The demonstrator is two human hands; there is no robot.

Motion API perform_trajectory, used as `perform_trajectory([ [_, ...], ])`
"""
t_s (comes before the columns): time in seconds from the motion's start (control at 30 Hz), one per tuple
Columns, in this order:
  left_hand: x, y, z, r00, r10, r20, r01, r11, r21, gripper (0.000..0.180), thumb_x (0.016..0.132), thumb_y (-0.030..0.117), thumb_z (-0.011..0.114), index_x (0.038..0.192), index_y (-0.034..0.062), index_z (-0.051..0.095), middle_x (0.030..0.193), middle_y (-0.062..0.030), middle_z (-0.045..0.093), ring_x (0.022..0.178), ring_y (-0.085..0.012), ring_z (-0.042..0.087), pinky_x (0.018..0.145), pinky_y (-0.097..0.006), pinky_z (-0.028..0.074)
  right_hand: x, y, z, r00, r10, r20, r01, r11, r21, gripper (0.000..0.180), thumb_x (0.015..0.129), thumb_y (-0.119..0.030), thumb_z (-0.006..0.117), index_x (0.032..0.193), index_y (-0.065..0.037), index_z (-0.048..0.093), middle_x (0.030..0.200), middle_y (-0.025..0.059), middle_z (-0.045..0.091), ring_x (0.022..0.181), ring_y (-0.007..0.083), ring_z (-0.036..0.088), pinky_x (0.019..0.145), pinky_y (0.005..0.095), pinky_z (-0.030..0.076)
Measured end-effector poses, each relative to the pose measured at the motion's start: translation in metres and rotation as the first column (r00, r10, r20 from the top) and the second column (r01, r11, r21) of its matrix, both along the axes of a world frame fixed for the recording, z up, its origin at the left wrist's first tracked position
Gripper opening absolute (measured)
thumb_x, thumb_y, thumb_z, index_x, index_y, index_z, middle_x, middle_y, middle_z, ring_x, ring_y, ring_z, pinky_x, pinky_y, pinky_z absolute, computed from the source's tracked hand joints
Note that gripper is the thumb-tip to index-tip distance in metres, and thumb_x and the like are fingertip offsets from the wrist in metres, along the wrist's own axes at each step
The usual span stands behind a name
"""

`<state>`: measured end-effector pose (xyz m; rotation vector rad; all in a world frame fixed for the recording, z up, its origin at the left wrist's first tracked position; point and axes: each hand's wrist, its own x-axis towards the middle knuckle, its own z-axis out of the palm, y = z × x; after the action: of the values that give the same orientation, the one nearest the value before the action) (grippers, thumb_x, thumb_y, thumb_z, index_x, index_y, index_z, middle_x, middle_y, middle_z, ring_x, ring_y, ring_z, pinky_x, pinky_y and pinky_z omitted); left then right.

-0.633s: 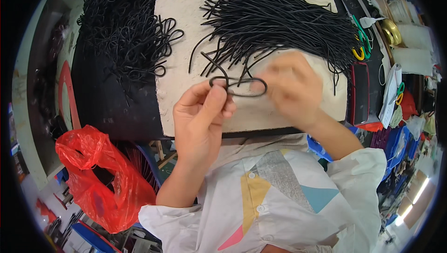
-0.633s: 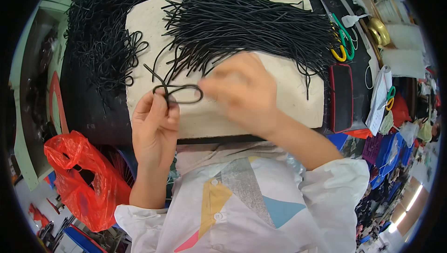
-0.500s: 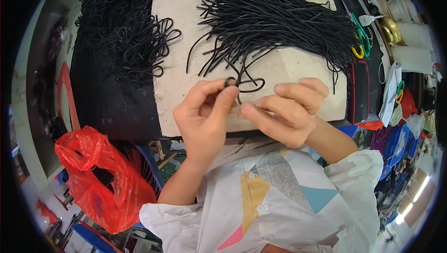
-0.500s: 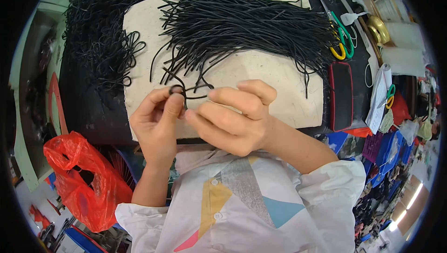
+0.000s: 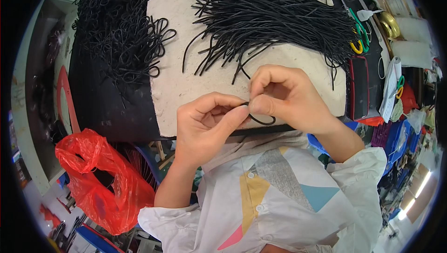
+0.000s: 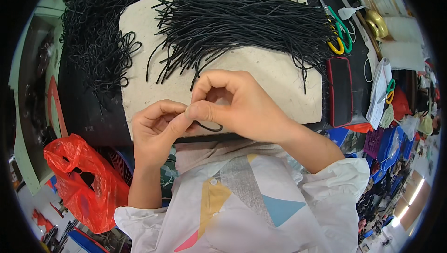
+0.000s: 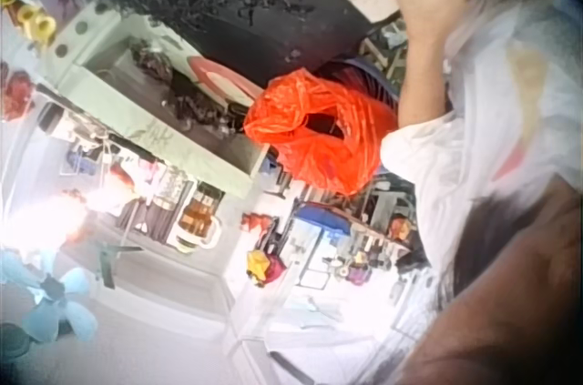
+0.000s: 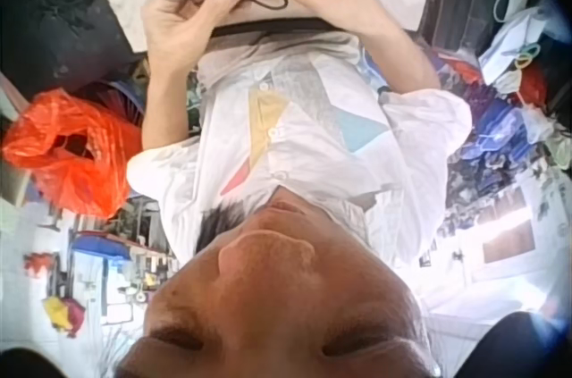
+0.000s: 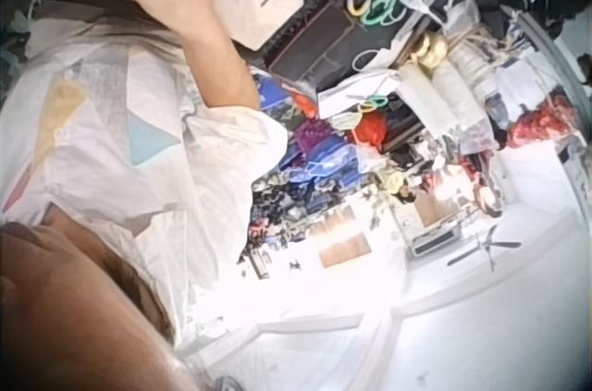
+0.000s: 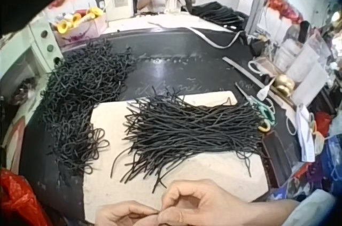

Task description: Tying individual knots in black shoelaces or cords on a workbench.

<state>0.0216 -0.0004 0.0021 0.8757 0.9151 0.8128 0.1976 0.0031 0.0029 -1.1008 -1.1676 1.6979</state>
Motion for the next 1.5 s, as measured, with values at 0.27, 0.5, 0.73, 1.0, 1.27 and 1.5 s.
perform_trajectory([
  [0.27, 0.001, -0.002, 0.0, 0.927, 0.158, -0.34, -0.018, 0.925, 0.381, 0.007, 0.07, -0.004, 0.063, 0.077, -0.0035, 0.062, 0.069, -0.007, 0.061, 0.058, -0.007, 0.056, 0.052, -0.018, 0.044, 0.001, -0.008, 0.008, 0.851, -0.143, 0.505, -0.168, 0.837, 0.521, 0.014, 0.073, -0.011, 0.068, 0.082, -0.001, 0.061, 0.073, 0.0038, 0.059, 0.068, 0.0091, 0.055, 0.061, 0.0234, 0.044],
  [0.5, -0.001, 0.002, 0.006, 0.936, 0.042, -0.35, 0.1, 0.921, 0.378, 0.01, 0.069, -0.004, 0.064, 0.078, -0.0018, 0.063, 0.069, -0.0075, 0.061, 0.057, -0.0102, 0.058, 0.051, -0.02, 0.045, 0.016, 0.011, 0.015, 0.984, 0.172, -0.039, -0.176, 0.977, -0.125, 0.013, 0.077, -0.004, 0.062, 0.088, 0.003, 0.063, 0.078, 0.0053, 0.062, 0.071, 0.007, 0.057, 0.065, 0.0188, 0.046],
  [0.73, -0.008, 0.011, 0.008, 0.886, -0.129, -0.445, 0.338, 0.835, 0.433, 0.011, 0.068, -0.004, 0.065, 0.079, -0.0013, 0.063, 0.07, -0.0075, 0.062, 0.061, -0.011, 0.06, 0.055, -0.022, 0.047, 0.019, 0.006, 0.012, 0.968, 0.252, -0.007, -0.247, 0.944, -0.218, 0.013, 0.076, -0.002, 0.06, 0.087, 0.004, 0.063, 0.076, 0.0051, 0.062, 0.068, 0.0073, 0.057, 0.064, 0.0194, 0.046],
  [1.0, -0.006, 0.005, 0.0, 0.992, -0.038, -0.116, 0.038, 0.999, 0.0, 0.013, 0.074, -0.003, 0.063, 0.086, -0.0063, 0.06, 0.08, -0.0109, 0.063, 0.07, -0.0122, 0.06, 0.066, -0.023, 0.049, 0.009, -0.002, 0.008, 0.997, 0.035, -0.068, -0.046, 0.982, -0.181, 0.017, 0.077, -0.002, 0.058, 0.093, 0.004, 0.06, 0.084, 0.0045, 0.06, 0.076, 0.0065, 0.055, 0.068, 0.019, 0.044],
  [1.27, -0.004, 0.005, 0.001, 0.992, 0.128, -0.014, -0.129, 0.984, -0.121, 0.014, 0.077, -0.003, 0.061, 0.09, -0.0074, 0.061, 0.077, -0.0124, 0.063, 0.068, -0.0154, 0.061, 0.063, -0.024, 0.05, 0.01, -0.008, 0.004, 0.998, 0.033, 0.047, -0.025, 0.988, -0.151, 0.015, 0.078, 0.001, 0.057, 0.093, 0.003, 0.059, 0.082, 0.0019, 0.058, 0.072, 0.0041, 0.051, 0.062, 0.0179, 0.042],
  [1.5, -0.002, -0.001, 0.003, 0.938, 0.146, -0.315, 0.013, 0.892, 0.452, 0.016, 0.072, -0.008, 0.062, 0.088, -0.0055, 0.062, 0.075, -0.0104, 0.062, 0.067, -0.0134, 0.061, 0.059, -0.021, 0.048, 0.01, 0.001, 0.007, 0.986, -0.025, 0.162, 0.04, 0.995, -0.091, 0.013, 0.08, -0.011, 0.062, 0.085, 0.001, 0.062, 0.073, 0.001, 0.06, 0.069, 0.0049, 0.052, 0.061, 0.0193, 0.041],
])
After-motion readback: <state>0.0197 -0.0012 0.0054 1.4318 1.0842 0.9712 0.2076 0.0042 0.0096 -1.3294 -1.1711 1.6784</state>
